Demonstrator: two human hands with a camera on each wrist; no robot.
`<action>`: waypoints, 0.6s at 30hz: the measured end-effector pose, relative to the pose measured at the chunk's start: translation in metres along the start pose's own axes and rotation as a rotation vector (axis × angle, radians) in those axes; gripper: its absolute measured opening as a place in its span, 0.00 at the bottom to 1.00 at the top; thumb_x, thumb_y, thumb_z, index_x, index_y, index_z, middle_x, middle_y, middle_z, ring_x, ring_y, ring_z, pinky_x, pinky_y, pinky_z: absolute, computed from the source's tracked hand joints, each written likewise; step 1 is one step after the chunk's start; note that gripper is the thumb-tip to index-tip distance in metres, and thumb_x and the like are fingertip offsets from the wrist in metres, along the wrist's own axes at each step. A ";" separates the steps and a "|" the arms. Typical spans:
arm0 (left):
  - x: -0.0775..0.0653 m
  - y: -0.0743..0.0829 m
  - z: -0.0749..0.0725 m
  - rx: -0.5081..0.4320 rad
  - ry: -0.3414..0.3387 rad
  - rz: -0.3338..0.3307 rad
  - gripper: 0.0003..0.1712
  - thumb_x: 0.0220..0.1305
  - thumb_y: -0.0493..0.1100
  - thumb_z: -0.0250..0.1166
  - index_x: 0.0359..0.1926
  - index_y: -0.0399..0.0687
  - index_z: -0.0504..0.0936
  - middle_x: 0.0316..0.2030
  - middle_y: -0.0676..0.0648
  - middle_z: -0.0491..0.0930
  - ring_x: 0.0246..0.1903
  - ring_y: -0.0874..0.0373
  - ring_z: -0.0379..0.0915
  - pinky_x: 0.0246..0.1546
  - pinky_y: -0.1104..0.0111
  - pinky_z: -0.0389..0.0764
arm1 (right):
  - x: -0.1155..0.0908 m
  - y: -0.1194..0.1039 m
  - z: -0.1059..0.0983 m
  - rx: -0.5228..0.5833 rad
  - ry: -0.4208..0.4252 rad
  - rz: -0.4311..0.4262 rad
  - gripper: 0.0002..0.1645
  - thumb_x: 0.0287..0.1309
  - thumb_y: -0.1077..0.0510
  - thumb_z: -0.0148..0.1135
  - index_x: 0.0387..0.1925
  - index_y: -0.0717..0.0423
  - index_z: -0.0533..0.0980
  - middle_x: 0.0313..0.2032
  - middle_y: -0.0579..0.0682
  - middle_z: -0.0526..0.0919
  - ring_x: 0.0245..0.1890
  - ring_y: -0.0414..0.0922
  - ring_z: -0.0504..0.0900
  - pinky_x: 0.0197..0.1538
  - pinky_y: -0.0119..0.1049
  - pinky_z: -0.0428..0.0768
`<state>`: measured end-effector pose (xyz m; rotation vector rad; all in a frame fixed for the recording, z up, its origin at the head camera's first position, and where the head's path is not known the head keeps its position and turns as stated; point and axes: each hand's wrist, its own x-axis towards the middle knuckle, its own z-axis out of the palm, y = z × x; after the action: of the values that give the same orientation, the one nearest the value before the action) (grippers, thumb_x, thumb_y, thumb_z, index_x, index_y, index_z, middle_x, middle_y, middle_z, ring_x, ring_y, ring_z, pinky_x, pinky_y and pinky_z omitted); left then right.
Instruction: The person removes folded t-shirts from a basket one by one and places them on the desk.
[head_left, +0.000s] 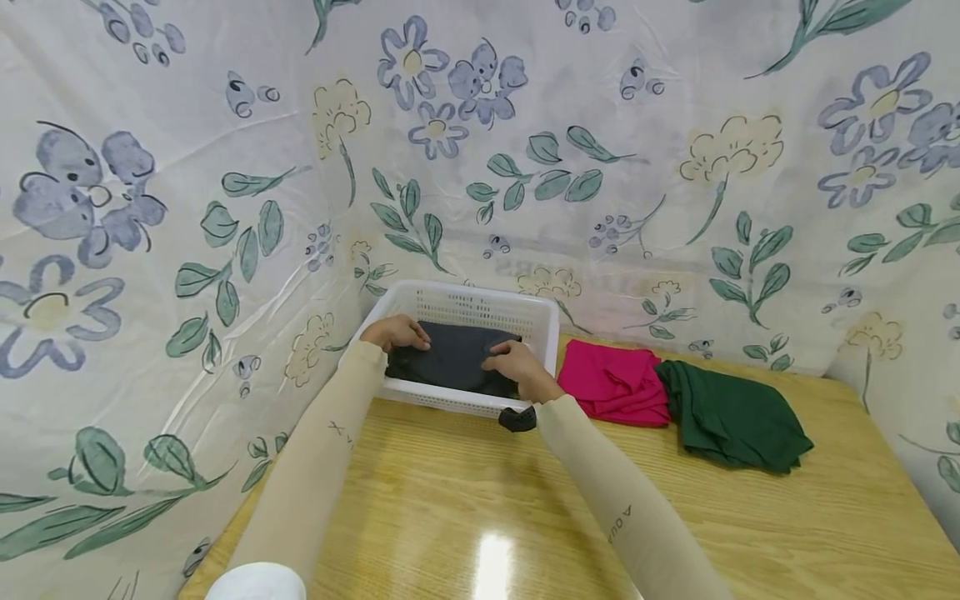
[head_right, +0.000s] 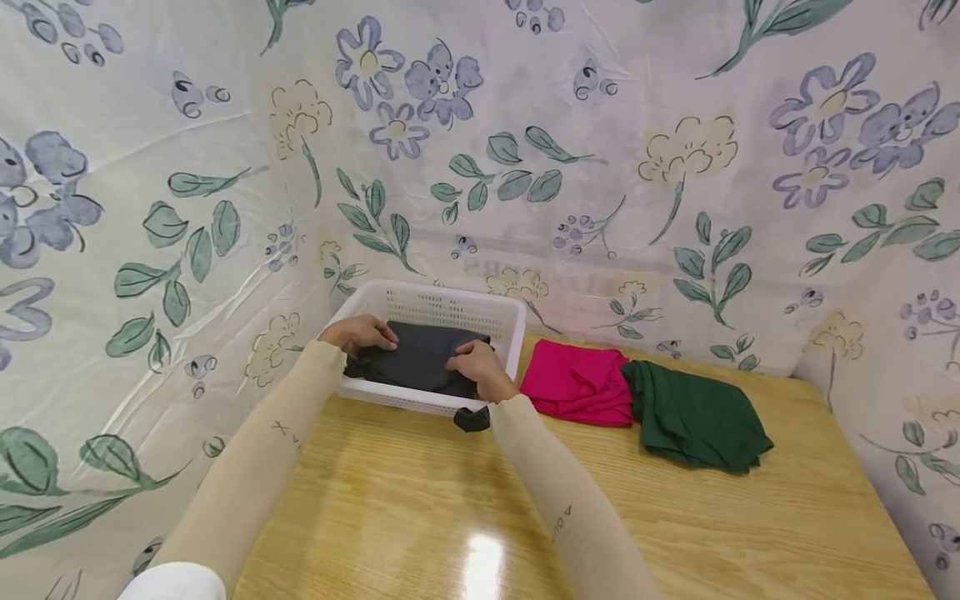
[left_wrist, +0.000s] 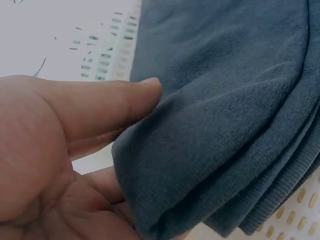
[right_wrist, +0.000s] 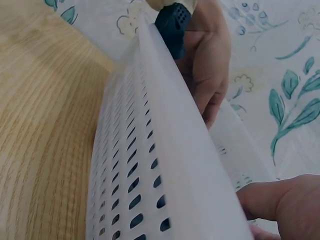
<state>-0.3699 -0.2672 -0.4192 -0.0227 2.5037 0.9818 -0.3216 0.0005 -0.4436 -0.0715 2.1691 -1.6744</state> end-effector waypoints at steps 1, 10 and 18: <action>-0.001 0.000 0.000 -0.003 0.000 0.000 0.19 0.73 0.36 0.64 0.59 0.28 0.79 0.64 0.32 0.72 0.66 0.40 0.65 0.69 0.46 0.65 | 0.000 0.000 0.000 0.005 0.005 -0.006 0.22 0.67 0.62 0.65 0.60 0.60 0.74 0.66 0.60 0.72 0.68 0.59 0.69 0.69 0.54 0.69; 0.004 0.001 -0.002 0.061 0.015 -0.004 0.21 0.70 0.37 0.67 0.61 0.34 0.81 0.67 0.33 0.70 0.50 0.49 0.67 0.46 0.63 0.76 | 0.001 0.000 -0.002 -0.037 0.021 -0.050 0.22 0.67 0.60 0.66 0.61 0.58 0.76 0.66 0.60 0.72 0.62 0.56 0.75 0.62 0.49 0.76; -0.007 0.000 -0.002 -0.036 0.034 -0.014 0.22 0.71 0.37 0.66 0.63 0.37 0.80 0.71 0.33 0.65 0.57 0.46 0.68 0.51 0.55 0.78 | 0.001 0.000 -0.003 -0.111 0.053 -0.163 0.22 0.65 0.60 0.69 0.60 0.55 0.80 0.68 0.58 0.72 0.66 0.56 0.73 0.62 0.49 0.76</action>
<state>-0.3648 -0.2697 -0.4147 -0.0688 2.5127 1.0290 -0.3235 0.0029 -0.4433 -0.2433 2.3509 -1.6576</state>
